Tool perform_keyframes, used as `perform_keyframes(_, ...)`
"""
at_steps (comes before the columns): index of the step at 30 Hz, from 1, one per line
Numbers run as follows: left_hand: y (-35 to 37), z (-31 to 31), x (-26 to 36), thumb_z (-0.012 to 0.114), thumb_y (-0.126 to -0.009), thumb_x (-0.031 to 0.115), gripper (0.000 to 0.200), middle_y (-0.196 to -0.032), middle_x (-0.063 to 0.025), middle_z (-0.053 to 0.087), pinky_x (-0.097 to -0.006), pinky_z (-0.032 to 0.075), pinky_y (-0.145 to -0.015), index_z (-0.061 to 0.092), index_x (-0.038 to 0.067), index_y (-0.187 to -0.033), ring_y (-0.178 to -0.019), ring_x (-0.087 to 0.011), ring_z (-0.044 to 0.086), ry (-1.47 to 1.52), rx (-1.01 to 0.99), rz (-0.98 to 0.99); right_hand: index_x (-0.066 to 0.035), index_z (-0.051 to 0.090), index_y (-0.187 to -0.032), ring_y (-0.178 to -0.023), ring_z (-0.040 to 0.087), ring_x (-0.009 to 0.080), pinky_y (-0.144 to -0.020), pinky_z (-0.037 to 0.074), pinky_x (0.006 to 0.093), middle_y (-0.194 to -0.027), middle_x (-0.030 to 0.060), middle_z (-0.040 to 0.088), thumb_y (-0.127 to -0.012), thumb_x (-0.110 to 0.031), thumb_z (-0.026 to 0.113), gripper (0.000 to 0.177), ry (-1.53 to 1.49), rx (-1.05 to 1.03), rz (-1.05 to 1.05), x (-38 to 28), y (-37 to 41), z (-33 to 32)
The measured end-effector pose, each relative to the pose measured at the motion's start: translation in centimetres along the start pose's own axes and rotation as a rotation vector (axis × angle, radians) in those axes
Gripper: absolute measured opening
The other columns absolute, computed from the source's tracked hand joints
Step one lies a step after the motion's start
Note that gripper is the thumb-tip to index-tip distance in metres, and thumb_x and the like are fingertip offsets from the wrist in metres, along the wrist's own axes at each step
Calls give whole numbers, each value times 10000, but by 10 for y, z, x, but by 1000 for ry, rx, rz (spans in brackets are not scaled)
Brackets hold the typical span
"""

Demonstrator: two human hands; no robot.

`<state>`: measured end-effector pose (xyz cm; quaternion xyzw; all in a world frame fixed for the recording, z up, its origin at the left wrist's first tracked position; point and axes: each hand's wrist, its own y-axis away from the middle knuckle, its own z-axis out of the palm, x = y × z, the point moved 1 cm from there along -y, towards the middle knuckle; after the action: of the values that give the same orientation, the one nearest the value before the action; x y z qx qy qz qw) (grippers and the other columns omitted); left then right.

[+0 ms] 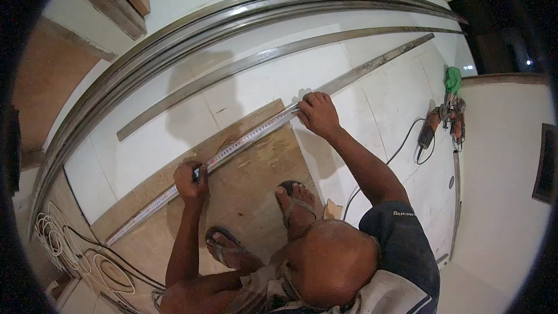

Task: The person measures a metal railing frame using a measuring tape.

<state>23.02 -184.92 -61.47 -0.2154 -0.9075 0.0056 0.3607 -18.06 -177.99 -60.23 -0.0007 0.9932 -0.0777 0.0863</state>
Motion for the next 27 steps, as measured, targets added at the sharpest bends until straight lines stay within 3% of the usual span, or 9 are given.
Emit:
perform_keyframes(3,7,1,-14,717,-821,107,151,-961,-148,648,-461,426,-856,640,47,-936,-909,-352,587,-80,-65,-5,-116,624,-896,-946,583,324,-823,465,462,-950,114,592,-820,-209,648,123,14,-200,-69,3,-5,-4)
perform_keyframes(6,11,-25,-22,680,-858,133,176,-887,-196,596,-488,423,-766,616,15,-973,-840,-412,552,-148,64,243,-97,639,-938,-900,618,377,-759,506,485,-907,171,616,-856,-238,594,169,-57,-383,-175,-5,-10,-15)
perform_keyframes(7,20,-41,-21,673,-873,144,176,-883,-199,598,-494,426,-756,616,13,-975,-846,-411,556,-206,11,166,-100,645,-965,-941,626,370,-764,515,486,-951,175,625,-876,-247,581,183,-109,-485,-152,-20,-15,-39)
perform_keyframes(8,38,-56,-45,679,-884,160,201,-922,-196,624,-492,436,-754,624,17,-1013,-847,-410,563,-349,-199,25,-124,645,-998,-977,628,364,-779,524,482,-996,168,625,-879,-254,579,188,-209,-586,69,-22,-13,-29)
perform_keyframes(9,38,-79,-34,683,-884,165,206,-921,-190,632,-483,443,-752,629,18,-1018,-838,-401,568,-314,-188,39,-119,641,-1036,-985,626,363,-797,531,479,-1027,159,624,-881,-257,588,214,-75,-603,-206,-40,-27,-77)
perform_keyframes(13,4,-185,76,700,-873,192,150,-814,-141,636,-457,459,-730,675,56,-933,-771,-353,602,-182,-223,-115,-100,634,-1050,-995,632,359,-795,534,480,-1074,156,618,-884,-246,594,225,-176,-628,-201,-72,-53,-214)
perform_keyframes(20,-86,-342,294,678,-884,207,151,-855,-129,682,-415,506,-739,703,59,-901,-806,-327,655,-14,-369,12,-129,659,-980,-853,685,361,-686,547,489,-871,134,673,-881,-270,594,185,-121,-521,-32,-70,-72,-555)
perform_keyframes(24,-133,-366,434,672,-901,262,205,-874,-157,694,-443,519,-717,711,61,-912,-798,-357,671,-11,-519,41,-144,665,-919,-826,686,311,-645,547,449,-833,97,657,-849,-304,602,186,-49,-526,-29,-22,-58,-718)
perform_keyframes(27,-161,-349,527,618,-937,342,276,-941,-163,710,-461,535,-746,724,91,-976,-855,-377,682,-89,-720,112,-113,700,-861,-879,700,323,-693,557,470,-872,121,706,-803,-198,633,123,-54,-583,96,28,-38,-820)
